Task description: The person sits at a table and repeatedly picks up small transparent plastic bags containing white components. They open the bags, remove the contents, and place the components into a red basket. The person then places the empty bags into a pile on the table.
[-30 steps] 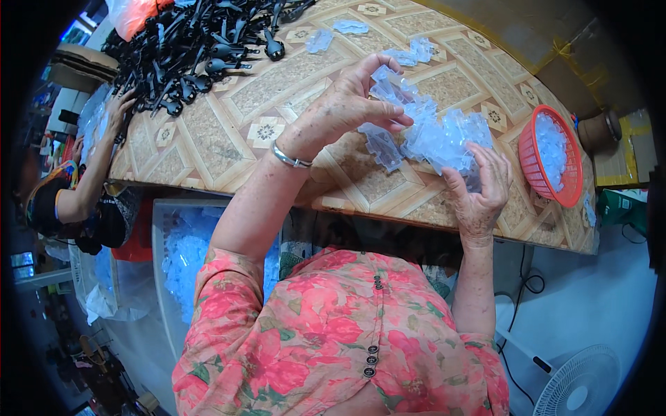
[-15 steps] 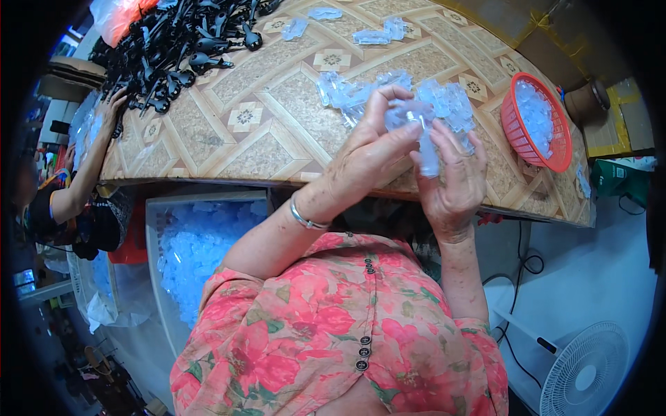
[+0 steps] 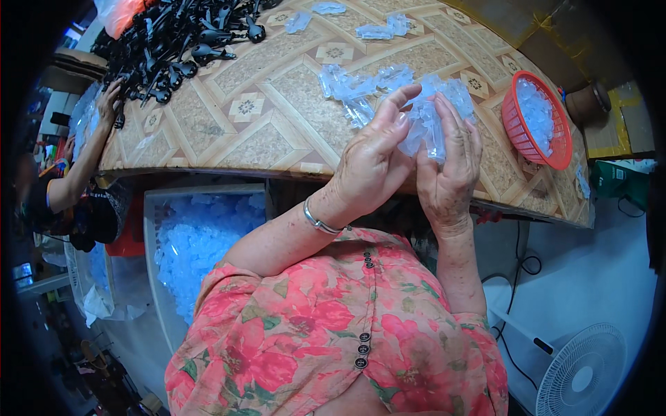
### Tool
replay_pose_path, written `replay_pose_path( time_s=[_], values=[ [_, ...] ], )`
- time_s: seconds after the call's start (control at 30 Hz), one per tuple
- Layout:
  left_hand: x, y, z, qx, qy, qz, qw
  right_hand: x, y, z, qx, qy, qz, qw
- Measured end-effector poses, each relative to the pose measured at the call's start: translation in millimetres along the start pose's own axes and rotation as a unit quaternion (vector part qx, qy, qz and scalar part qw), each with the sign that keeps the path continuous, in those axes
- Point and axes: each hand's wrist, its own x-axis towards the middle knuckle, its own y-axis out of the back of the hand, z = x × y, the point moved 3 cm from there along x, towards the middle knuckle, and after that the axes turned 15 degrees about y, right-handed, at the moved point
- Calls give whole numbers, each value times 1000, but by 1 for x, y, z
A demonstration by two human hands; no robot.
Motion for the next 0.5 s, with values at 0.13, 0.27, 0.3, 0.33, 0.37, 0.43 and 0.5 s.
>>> replay_pose_path(
  time_s=[0.13, 0.27, 0.3, 0.33, 0.37, 0.43, 0.5],
  values=[
    [1, 2, 2, -85, 11, -53, 995, -2, -3, -2, 106, -28, -21, 994],
    [-6, 4, 4, -60, 15, -57, 996, -3, 5, 3, 159, -18, -54, 986],
    [-8, 2, 5, -68, 18, -60, 996, -1, 8, 3, 174, -22, -59, 983],
    [-8, 1, 5, -74, 23, -65, 995, -1, 10, 5, 181, -20, -57, 982],
    [-8, 3, 4, -69, 21, -65, 995, -2, 12, 6, 188, -19, -55, 980],
    [-8, 7, 2, -61, 16, -67, 996, -2, 13, 7, 207, -41, -50, 976],
    [-9, 4, 4, -64, 25, -70, 995, -2, 13, 5, 230, -86, -43, 968]
  ],
)
